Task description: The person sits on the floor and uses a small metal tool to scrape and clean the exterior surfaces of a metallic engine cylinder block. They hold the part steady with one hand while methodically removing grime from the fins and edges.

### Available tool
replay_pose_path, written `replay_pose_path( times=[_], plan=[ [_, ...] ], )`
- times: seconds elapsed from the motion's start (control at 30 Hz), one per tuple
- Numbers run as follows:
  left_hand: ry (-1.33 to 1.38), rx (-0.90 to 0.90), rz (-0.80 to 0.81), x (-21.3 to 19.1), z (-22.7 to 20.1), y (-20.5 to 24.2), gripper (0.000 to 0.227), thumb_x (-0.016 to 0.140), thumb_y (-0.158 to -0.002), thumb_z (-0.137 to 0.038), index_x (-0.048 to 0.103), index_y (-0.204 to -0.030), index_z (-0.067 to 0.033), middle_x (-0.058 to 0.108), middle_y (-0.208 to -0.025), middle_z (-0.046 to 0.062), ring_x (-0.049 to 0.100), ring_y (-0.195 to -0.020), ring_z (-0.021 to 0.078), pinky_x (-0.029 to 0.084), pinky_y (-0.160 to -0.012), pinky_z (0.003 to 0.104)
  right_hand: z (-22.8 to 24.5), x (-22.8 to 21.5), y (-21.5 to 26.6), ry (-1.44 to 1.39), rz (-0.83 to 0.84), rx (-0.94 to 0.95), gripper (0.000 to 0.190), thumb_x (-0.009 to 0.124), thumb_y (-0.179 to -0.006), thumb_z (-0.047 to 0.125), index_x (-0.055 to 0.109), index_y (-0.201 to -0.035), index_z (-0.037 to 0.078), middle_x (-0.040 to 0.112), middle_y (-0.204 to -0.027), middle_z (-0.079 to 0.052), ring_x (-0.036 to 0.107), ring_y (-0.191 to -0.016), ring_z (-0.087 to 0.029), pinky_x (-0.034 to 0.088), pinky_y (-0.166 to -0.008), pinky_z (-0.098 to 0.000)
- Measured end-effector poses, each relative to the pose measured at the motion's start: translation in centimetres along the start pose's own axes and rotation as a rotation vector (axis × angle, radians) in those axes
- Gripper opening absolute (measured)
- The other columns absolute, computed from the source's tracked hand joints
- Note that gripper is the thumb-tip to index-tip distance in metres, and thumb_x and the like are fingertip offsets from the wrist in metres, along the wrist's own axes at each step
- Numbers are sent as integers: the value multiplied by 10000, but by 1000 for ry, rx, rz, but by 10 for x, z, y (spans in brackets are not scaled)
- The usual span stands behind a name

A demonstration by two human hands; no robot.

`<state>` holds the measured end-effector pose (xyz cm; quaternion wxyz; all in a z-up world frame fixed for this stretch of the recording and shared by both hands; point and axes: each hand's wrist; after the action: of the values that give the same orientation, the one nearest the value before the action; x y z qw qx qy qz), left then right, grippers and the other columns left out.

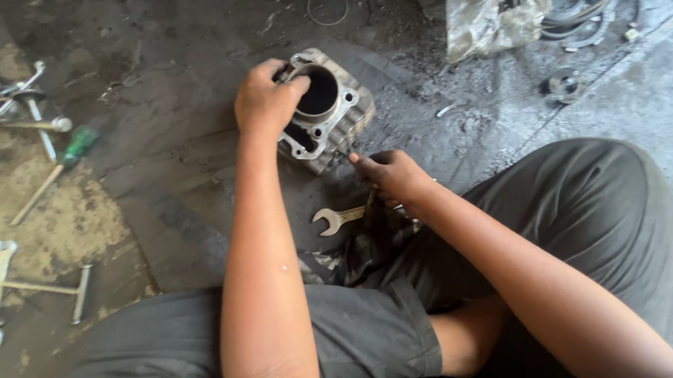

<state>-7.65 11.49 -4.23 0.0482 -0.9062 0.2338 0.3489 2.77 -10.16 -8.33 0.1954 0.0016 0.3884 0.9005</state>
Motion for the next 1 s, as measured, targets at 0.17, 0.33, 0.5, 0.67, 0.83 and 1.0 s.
replay_pose_path(
  times=[0.17,0.33,0.5,0.67,0.83,1.0],
  plan=[
    [-3,-27,-1,-2,-2,1,448,754,-707,-394,770,-1075,-138,773,-1028,103,729,-994,287,535,-877,387,-4,2,-10,7,-16,2,526,650,-945,525,711,-934,3,615,-713,-46,464,-525,-156,396,-481,-346],
    [-17,-7,-2,1,2,0,468,767,-698,-395,772,-1082,-128,771,-1039,118,722,-1009,295,530,-887,393,0,-1,4,538,-234,-369,521,709,-937,498,744,-901,-20,705,-734,-197,697,-678,-315,528,-670,-408],
    [2,-12,10,4,5,-3,465,759,-700,-391,767,-1084,-130,774,-1040,113,731,-1001,289,537,-885,387,16,-3,30,533,-386,-524,450,772,-859,418,704,-884,-27,693,-719,-204,706,-665,-361,540,-637,-439],
    [-9,-8,-9,1,1,-3,448,770,-696,-384,774,-1061,-126,775,-1021,117,732,-981,290,538,-871,389,26,3,35,435,-243,-398,376,738,-903,344,659,-861,-22,650,-625,-174,671,-533,-266,516,-552,-404],
    [-8,-38,23,0,-3,-2,417,757,-706,-373,778,-1047,-133,784,-1007,104,741,-970,271,543,-871,381,25,3,19,307,-112,-359,338,678,-963,313,668,-829,3,654,-599,-77,607,-490,-154,484,-498,-339],
    [-11,-53,24,-1,-5,0,419,758,-705,-368,777,-1058,-143,778,-1026,89,737,-977,261,536,-873,386,21,4,14,248,-42,-321,343,655,-978,315,657,-820,10,635,-593,-39,568,-465,-129,462,-463,-330]
  ],
)
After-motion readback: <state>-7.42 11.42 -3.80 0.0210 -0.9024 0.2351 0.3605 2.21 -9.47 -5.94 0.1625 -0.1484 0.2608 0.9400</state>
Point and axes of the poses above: each hand's wrist, its own y-axis away from the middle knuckle, its own x-axis out of the palm, z = x × y
